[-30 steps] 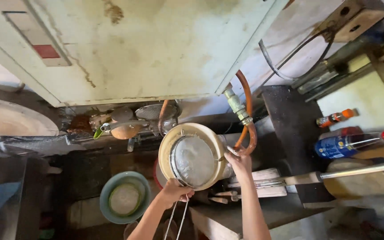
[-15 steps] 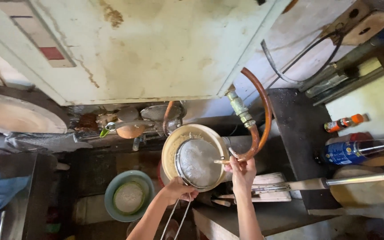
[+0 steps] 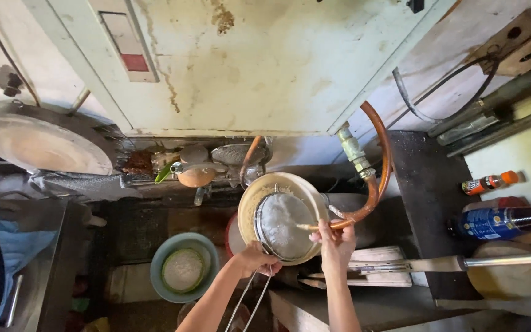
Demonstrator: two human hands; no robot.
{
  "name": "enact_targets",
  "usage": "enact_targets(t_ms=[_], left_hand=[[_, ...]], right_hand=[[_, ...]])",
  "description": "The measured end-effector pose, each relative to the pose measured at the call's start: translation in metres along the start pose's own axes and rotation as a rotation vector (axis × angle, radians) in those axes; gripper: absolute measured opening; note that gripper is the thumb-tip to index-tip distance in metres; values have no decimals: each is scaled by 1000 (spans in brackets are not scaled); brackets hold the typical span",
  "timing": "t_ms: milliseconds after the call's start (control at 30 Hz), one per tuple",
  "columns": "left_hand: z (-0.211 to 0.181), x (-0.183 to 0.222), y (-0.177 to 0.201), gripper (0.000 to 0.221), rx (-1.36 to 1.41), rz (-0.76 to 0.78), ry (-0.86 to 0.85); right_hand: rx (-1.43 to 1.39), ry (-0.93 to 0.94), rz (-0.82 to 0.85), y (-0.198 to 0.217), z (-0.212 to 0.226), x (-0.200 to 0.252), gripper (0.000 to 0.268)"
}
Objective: Grinding rice using a mechanical grinder and sieving the resulting flour into a bowl.
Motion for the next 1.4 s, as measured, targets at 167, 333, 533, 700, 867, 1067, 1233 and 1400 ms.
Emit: enact_targets(t_ms=[167, 333, 533, 700, 867, 1067, 1233, 1400], left_hand=[[-1, -1, 0, 14, 1, -28, 17], [4, -10, 4, 10, 38, -8, 11], [11, -26, 12, 17, 233, 86, -122], [6, -24, 4, 16, 301, 186, -145], [6, -37, -6, 21, 374, 225, -170], [21, -83, -7, 19, 405, 247, -157], [29, -97, -6, 19, 445, 248, -147], [25, -87, -6, 18, 450, 222, -156]], right_hand=[[23, -31, -20, -9, 9, 7, 18], [52, 39, -43, -10, 20, 3, 19], [548, 234, -169, 35, 13, -22, 35], [673, 176, -127, 38, 19, -10, 35], [539, 45, -37, 30, 11, 1, 27], [400, -38, -20, 15, 4, 12, 28], [282, -44, -76, 12, -13, 7, 30], [388, -11, -44, 20, 1, 14, 30]])
Point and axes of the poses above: each hand's wrist, its own x-axis away from the middle knuckle, its own y-axis out of the back of the hand, z = x × y, the point moved 10 cm from there along -x, towards the middle knuckle, and after that the axes turned 5 degrees about -z, right-handed, at the moved point
